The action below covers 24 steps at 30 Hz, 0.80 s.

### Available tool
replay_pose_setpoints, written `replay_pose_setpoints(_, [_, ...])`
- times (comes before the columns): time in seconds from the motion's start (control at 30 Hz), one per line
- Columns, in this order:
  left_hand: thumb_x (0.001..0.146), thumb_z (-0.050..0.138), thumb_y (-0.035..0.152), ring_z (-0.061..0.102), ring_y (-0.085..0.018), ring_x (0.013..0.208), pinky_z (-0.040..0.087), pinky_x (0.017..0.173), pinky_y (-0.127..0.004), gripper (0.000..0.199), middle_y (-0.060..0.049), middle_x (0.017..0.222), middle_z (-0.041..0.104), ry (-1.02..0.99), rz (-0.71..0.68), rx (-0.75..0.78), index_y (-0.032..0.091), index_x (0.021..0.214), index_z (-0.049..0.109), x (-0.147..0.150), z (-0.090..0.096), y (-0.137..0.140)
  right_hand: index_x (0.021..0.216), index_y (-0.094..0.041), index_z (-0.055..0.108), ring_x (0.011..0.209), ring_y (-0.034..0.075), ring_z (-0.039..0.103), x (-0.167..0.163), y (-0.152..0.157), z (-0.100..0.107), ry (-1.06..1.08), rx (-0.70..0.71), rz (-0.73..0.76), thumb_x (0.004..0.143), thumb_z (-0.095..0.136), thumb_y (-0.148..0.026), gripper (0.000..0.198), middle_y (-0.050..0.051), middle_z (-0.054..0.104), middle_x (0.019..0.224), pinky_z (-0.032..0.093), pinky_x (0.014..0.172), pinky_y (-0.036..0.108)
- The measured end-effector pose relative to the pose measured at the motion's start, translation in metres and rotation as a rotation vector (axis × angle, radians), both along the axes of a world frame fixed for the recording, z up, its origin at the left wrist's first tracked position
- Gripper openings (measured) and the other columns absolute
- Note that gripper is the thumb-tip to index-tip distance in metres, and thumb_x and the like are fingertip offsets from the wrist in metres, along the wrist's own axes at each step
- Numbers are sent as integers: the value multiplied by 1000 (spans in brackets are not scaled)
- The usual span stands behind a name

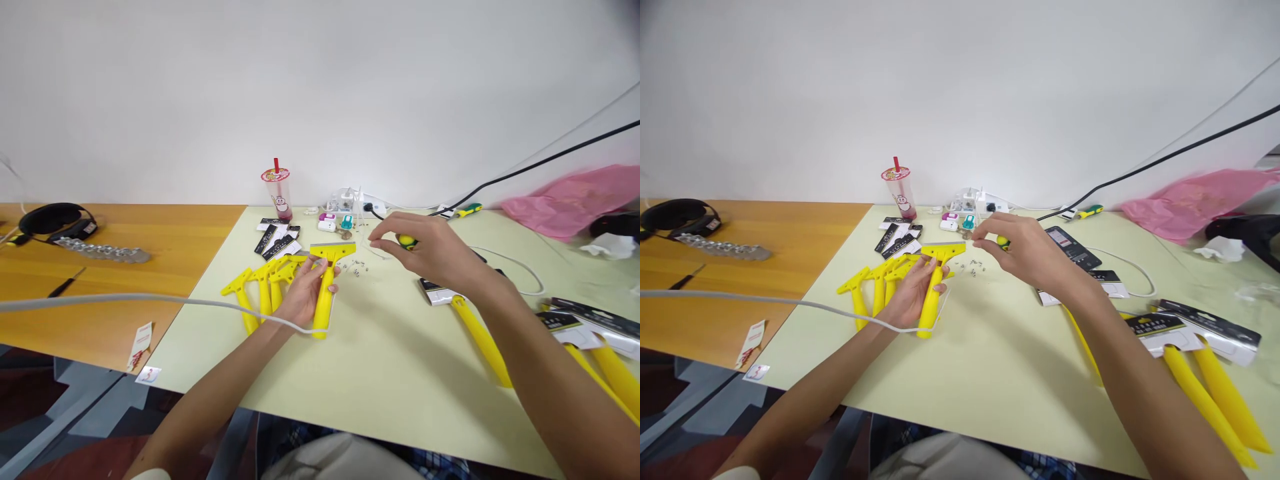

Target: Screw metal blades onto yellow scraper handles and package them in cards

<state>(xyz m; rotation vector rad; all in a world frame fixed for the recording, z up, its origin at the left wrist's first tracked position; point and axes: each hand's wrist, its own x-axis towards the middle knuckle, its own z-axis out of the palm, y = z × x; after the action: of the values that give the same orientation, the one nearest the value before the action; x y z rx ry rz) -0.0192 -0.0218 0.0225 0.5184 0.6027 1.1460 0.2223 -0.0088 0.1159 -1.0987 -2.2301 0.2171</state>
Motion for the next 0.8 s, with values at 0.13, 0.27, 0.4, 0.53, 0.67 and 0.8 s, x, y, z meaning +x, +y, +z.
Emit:
replay_pose_setpoints(0.13, [81, 94, 22, 72, -15, 94, 51, 55, -20, 46, 0, 108, 64, 48, -18, -4, 24, 108, 58, 3, -3, -4, 99, -27, 77, 93, 24, 74, -19, -5, 10, 24, 49, 47, 105, 60, -34, 20, 7, 81, 107, 52, 84, 37])
replay_pose_setpoints(0.27, [79, 97, 30, 74, -19, 96, 53, 54, -22, 51, -1, 111, 66, 107, -51, 55, 25, 109, 56, 5, -3, -10, 100, -25, 78, 96, 27, 74, -22, -4, 3, -105, -57, 82, 106, 56, -31, 24, 9, 81, 108, 51, 85, 39])
replay_pose_setpoints(0.4, [80, 96, 32, 75, -21, 98, 52, 54, -22, 50, -1, 106, 66, 126, -67, 73, 25, 108, 55, 4, -3, -13, 100, -24, 79, 92, 26, 72, -19, 2, -10, -179, -128, 111, 107, 56, -33, 26, 9, 79, 108, 50, 83, 39])
replay_pose_setpoints(0.53, [82, 95, 30, 74, -20, 97, 51, 55, -22, 49, 0, 103, 65, 101, -67, 56, 26, 110, 54, 2, -4, -14, 102, -24, 80, 91, 26, 70, -18, 9, -20, -137, -166, 146, 106, 59, -35, 24, 10, 76, 107, 50, 84, 39])
replay_pose_setpoints(0.67, [82, 94, 26, 72, -18, 94, 50, 55, -21, 49, 0, 104, 65, 97, -61, 32, 26, 110, 54, 0, -3, -14, 101, -24, 80, 93, 26, 70, -19, 12, -24, -116, -190, 135, 106, 61, -36, 23, 9, 74, 107, 49, 86, 38])
replay_pose_setpoints(0.8, [84, 93, 28, 72, -18, 94, 48, 54, -21, 47, -1, 103, 65, 114, -73, 34, 26, 109, 53, 1, -3, -14, 98, -23, 78, 93, 25, 68, -20, 13, -25, -110, -227, 116, 104, 64, -35, 20, 8, 74, 106, 47, 83, 38])
